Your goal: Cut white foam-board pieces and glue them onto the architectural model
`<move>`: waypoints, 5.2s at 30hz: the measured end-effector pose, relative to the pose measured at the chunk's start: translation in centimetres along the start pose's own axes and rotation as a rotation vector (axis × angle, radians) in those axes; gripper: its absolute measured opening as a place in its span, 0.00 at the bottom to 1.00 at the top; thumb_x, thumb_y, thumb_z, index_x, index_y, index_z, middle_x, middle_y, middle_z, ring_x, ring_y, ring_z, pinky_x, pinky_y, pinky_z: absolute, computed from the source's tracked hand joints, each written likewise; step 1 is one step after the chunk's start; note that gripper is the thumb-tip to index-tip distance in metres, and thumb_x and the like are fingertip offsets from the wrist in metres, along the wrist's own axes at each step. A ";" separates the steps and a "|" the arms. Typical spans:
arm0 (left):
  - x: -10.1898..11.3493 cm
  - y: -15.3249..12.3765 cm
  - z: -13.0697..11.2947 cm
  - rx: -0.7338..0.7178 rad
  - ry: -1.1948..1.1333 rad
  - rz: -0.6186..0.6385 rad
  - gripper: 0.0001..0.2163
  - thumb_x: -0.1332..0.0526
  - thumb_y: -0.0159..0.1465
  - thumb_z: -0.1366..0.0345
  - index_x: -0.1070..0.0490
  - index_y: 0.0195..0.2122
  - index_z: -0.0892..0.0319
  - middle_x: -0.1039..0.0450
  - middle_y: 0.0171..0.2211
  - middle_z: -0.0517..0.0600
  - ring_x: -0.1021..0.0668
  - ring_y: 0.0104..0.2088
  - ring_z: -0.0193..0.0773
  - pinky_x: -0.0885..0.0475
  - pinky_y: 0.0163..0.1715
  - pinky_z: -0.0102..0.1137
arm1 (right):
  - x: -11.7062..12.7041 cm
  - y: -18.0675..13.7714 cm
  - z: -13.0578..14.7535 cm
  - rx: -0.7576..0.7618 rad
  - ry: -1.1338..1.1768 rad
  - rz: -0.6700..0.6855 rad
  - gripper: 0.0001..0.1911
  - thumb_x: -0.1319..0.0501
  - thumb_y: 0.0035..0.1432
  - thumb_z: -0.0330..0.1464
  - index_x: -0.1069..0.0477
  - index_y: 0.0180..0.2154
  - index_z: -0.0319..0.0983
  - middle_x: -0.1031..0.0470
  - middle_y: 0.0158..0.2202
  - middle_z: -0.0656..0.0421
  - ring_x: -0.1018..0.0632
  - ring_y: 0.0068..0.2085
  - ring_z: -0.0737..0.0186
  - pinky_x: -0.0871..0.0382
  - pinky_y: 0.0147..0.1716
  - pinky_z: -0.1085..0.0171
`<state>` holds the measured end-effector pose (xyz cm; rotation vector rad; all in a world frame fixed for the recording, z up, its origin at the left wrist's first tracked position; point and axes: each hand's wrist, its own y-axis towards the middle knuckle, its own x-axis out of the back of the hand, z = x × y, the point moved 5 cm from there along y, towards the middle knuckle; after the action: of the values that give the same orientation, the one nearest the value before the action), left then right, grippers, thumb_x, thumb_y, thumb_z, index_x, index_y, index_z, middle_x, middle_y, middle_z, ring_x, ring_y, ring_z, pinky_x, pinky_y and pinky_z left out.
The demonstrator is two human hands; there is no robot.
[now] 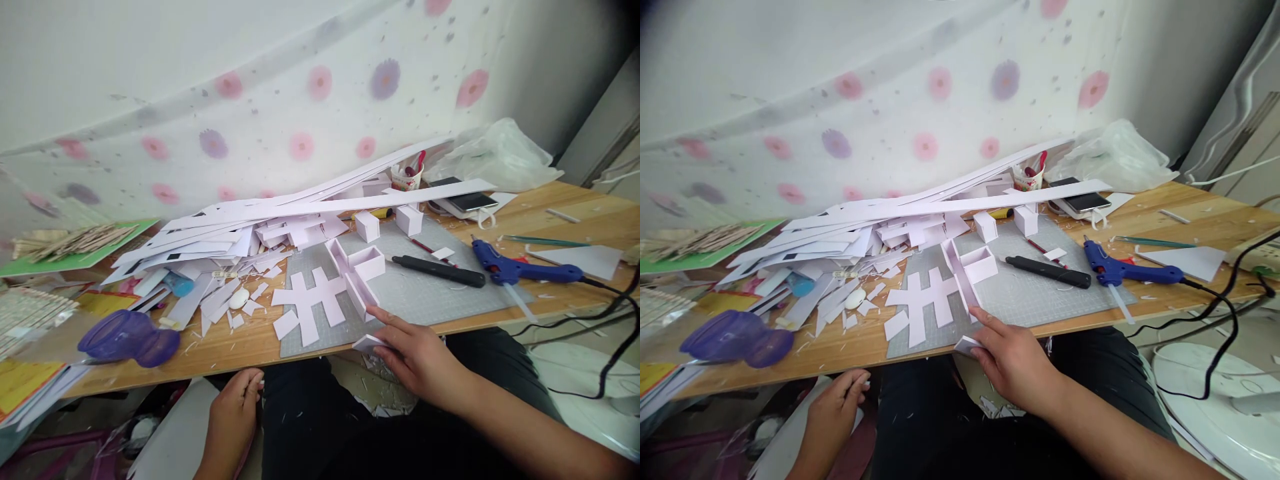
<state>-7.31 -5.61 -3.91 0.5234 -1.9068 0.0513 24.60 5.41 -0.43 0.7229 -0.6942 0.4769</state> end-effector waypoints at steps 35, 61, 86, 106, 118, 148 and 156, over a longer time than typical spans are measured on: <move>-5.4 6.1 -17.2 -0.756 -0.289 -0.024 0.16 0.41 0.64 0.73 0.34 0.53 0.54 0.30 0.55 0.57 0.26 0.55 0.43 0.26 0.52 0.39 | 1.9 0.1 -3.4 0.092 0.040 -0.053 0.14 0.48 0.67 0.29 0.34 0.52 0.41 0.29 0.33 0.57 0.27 0.31 0.64 0.33 0.30 0.67; -5.4 6.2 -17.4 -0.755 -0.370 -0.032 0.16 0.40 0.63 0.72 0.33 0.52 0.55 0.27 0.54 0.55 0.23 0.53 0.42 0.25 0.51 0.39 | 1.2 2.7 -2.6 0.187 -0.065 -0.147 0.14 0.46 0.63 0.26 0.30 0.50 0.40 0.25 0.36 0.53 0.25 0.36 0.59 0.29 0.34 0.62; -5.4 6.1 -17.6 -0.746 -0.326 0.007 0.19 0.40 0.62 0.72 0.34 0.54 0.54 0.31 0.54 0.57 0.27 0.55 0.45 0.28 0.53 0.43 | 1.7 3.4 -2.8 0.102 -0.045 -0.148 0.03 0.42 0.60 0.27 0.33 0.34 0.40 0.28 0.29 0.58 0.27 0.31 0.61 0.32 0.31 0.64; -4.6 6.4 -18.9 -0.797 -0.409 -0.046 0.13 0.36 0.60 0.69 0.29 0.47 0.55 0.30 0.50 0.55 0.27 0.51 0.45 0.29 0.52 0.44 | 1.3 3.2 -2.9 0.130 0.001 -0.226 0.03 0.42 0.61 0.26 0.33 0.35 0.40 0.27 0.30 0.57 0.27 0.32 0.61 0.32 0.32 0.64; -4.9 6.8 -18.1 -0.788 -0.457 0.115 0.15 0.35 0.58 0.74 0.32 0.46 0.55 0.34 0.52 0.55 0.28 0.54 0.43 0.26 0.49 0.40 | 1.0 3.3 -2.8 0.117 -0.022 -0.236 0.02 0.42 0.61 0.27 0.33 0.35 0.40 0.26 0.30 0.56 0.26 0.32 0.60 0.31 0.32 0.64; -4.5 1.1 -20.4 -0.323 -1.348 0.533 0.31 0.27 0.47 0.51 0.32 0.51 0.52 0.37 0.53 0.51 0.29 0.50 0.43 0.31 0.50 0.34 | 2.5 2.1 -3.6 -0.203 0.563 -0.040 0.09 0.40 0.60 0.38 0.29 0.37 0.39 0.23 0.34 0.57 0.23 0.35 0.61 0.27 0.36 0.62; -4.9 0.2 -20.0 -0.125 -1.227 0.491 0.27 0.27 0.48 0.59 0.36 0.46 0.56 0.29 0.44 0.52 0.26 0.43 0.39 0.29 0.46 0.35 | 7.2 3.3 -11.1 -0.351 -0.556 -0.076 0.16 0.40 0.55 0.27 0.26 0.46 0.31 0.23 0.45 0.42 0.26 0.49 0.42 0.34 0.50 0.49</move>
<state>11.59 1.80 -0.37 -0.0926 -3.1747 -0.0966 31.99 16.87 0.08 0.5448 -1.2311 0.0685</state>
